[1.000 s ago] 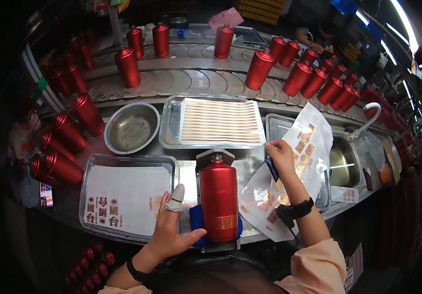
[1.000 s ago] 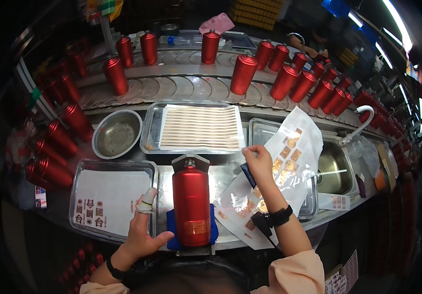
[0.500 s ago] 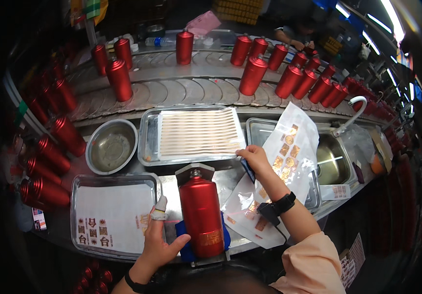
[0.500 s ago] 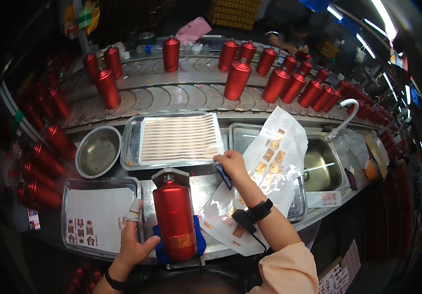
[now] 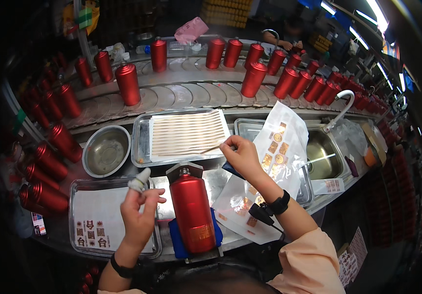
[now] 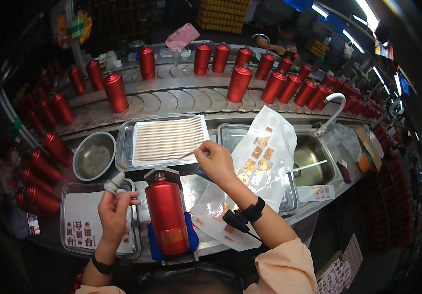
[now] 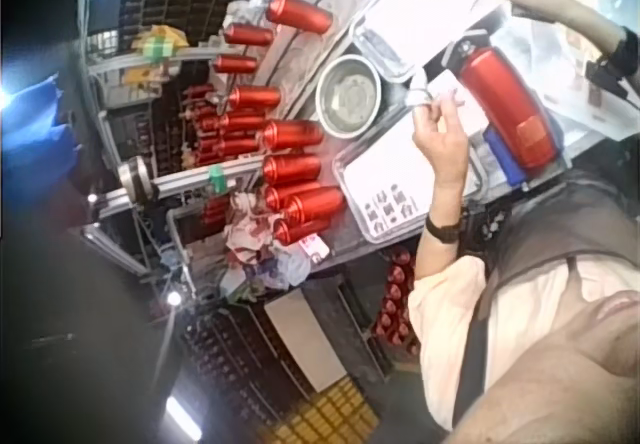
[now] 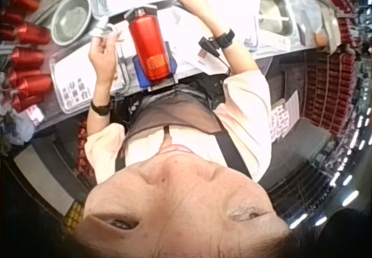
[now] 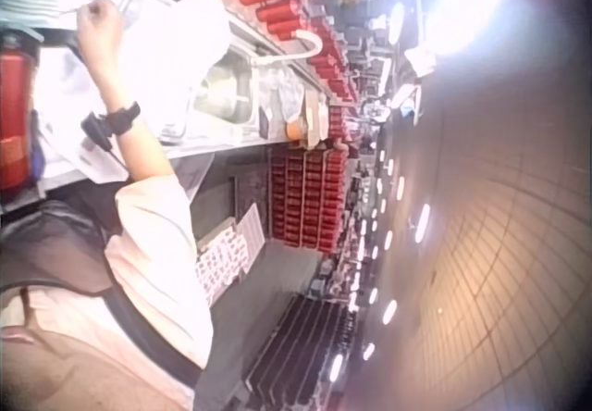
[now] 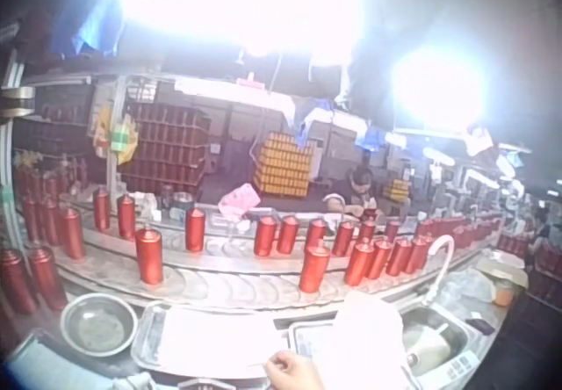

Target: Applying decorative adhesive labels to red cylindrical canisters on a factory production line.

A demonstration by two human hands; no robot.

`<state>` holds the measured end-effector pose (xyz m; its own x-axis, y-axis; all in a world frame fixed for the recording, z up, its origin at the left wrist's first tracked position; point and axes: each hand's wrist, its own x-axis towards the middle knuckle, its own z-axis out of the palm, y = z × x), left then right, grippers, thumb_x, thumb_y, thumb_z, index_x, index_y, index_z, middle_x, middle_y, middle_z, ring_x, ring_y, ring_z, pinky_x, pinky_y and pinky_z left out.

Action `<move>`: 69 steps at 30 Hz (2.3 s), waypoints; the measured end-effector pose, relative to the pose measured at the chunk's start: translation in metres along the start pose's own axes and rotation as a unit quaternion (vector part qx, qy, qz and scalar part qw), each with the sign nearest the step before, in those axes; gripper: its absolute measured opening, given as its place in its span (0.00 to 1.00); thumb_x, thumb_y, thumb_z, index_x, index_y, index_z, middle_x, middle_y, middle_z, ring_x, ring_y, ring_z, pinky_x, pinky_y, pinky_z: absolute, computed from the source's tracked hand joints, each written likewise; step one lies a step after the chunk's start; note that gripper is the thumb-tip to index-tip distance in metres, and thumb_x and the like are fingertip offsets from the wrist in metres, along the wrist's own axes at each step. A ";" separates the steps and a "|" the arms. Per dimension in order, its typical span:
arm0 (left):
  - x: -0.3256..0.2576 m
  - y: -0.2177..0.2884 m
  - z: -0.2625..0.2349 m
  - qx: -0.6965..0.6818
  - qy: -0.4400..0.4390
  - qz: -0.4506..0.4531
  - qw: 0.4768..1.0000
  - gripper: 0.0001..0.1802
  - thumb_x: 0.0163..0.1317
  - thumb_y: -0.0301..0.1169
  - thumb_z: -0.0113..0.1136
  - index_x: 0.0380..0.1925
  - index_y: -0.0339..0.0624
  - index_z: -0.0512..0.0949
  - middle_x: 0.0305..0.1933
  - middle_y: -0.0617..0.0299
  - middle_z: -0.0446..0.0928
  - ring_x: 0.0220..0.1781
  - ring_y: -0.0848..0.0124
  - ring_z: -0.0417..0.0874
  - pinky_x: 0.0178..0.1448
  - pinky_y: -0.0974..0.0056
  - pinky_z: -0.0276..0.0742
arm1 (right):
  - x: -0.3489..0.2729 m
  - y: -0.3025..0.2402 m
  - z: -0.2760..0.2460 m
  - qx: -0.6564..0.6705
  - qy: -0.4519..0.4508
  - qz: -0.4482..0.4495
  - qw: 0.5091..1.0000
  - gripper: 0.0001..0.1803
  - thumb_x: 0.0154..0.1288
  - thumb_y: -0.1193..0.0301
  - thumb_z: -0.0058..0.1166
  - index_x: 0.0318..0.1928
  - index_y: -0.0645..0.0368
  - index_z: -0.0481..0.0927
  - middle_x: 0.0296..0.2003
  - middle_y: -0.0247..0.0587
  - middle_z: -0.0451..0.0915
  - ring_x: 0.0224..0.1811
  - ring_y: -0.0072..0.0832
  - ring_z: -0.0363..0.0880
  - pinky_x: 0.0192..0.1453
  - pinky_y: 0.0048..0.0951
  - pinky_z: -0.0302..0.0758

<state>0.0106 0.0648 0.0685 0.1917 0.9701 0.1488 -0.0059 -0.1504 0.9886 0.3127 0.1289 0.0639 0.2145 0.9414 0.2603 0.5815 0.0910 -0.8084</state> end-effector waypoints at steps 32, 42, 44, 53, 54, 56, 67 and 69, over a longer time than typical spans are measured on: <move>-0.064 0.032 0.055 0.225 -0.225 0.214 0.924 0.21 0.55 0.22 0.68 0.51 0.37 0.82 0.34 0.54 0.81 0.32 0.58 0.80 0.41 0.58 0.73 | -0.206 0.005 -0.080 -0.051 -0.006 0.158 0.986 0.14 0.62 0.73 0.55 0.48 0.60 0.83 0.35 0.43 0.82 0.32 0.29 0.77 0.39 0.28 0.73; -0.091 0.039 0.063 0.216 -0.178 0.143 0.949 0.19 0.56 0.19 0.65 0.50 0.35 0.80 0.35 0.58 0.81 0.37 0.67 0.82 0.43 0.65 0.73 | -0.196 -0.050 -0.031 0.151 -0.292 -0.024 0.944 0.10 0.53 0.74 0.53 0.37 0.61 0.79 0.38 0.47 0.78 0.44 0.39 0.78 0.48 0.36 0.75; -0.096 0.033 0.064 0.187 -0.192 0.098 0.959 0.17 0.56 0.18 0.64 0.47 0.36 0.79 0.33 0.57 0.78 0.37 0.65 0.80 0.43 0.65 0.72 | -0.199 -0.044 -0.032 0.195 -0.301 0.021 0.933 0.09 0.55 0.70 0.60 0.34 0.61 0.79 0.37 0.44 0.79 0.43 0.33 0.78 0.45 0.34 0.75; -0.103 0.029 0.065 0.127 -0.169 0.059 0.976 0.27 0.66 0.19 0.62 0.65 0.40 0.73 0.52 0.56 0.79 0.44 0.75 0.78 0.48 0.71 0.75 | -0.213 -0.033 -0.032 0.235 -0.234 0.046 0.942 0.11 0.60 0.66 0.62 0.32 0.62 0.80 0.30 0.40 0.81 0.35 0.29 0.79 0.41 0.32 0.73; -0.105 0.026 0.063 0.116 -0.147 0.057 0.981 0.26 0.65 0.19 0.63 0.64 0.37 0.74 0.45 0.59 0.81 0.40 0.75 0.78 0.46 0.71 0.75 | -0.214 -0.032 -0.030 0.222 -0.214 0.023 0.951 0.11 0.59 0.66 0.62 0.31 0.62 0.80 0.30 0.41 0.81 0.35 0.30 0.79 0.41 0.32 0.73; -0.108 0.015 0.060 0.097 -0.119 0.067 0.986 0.26 0.65 0.19 0.64 0.63 0.35 0.74 0.43 0.60 0.80 0.39 0.75 0.77 0.45 0.71 0.74 | -0.213 -0.030 -0.028 0.217 -0.208 0.017 0.954 0.11 0.59 0.67 0.62 0.31 0.62 0.80 0.30 0.43 0.81 0.35 0.32 0.79 0.41 0.33 0.73; -0.128 -0.024 0.018 0.137 -0.041 -0.018 0.990 0.28 0.64 0.19 0.65 0.64 0.35 0.73 0.49 0.57 0.79 0.42 0.74 0.78 0.48 0.71 0.75 | -0.216 -0.033 -0.002 0.192 -0.181 -0.003 0.965 0.10 0.57 0.67 0.62 0.29 0.62 0.79 0.30 0.47 0.80 0.35 0.40 0.79 0.39 0.39 0.73; -0.133 -0.037 0.013 0.109 0.011 -0.010 0.994 0.28 0.62 0.21 0.62 0.64 0.35 0.72 0.33 0.68 0.75 0.33 0.81 0.72 0.41 0.74 0.68 | -0.216 -0.041 -0.001 0.173 -0.205 -0.005 0.963 0.10 0.57 0.67 0.62 0.29 0.62 0.79 0.31 0.47 0.80 0.35 0.40 0.80 0.39 0.39 0.74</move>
<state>-0.0022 -0.0615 0.0118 0.1681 0.9768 0.1329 0.2101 -0.1672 0.9633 0.2435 -0.0789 0.0409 -0.1601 0.9824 0.0964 0.2694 0.1374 -0.9532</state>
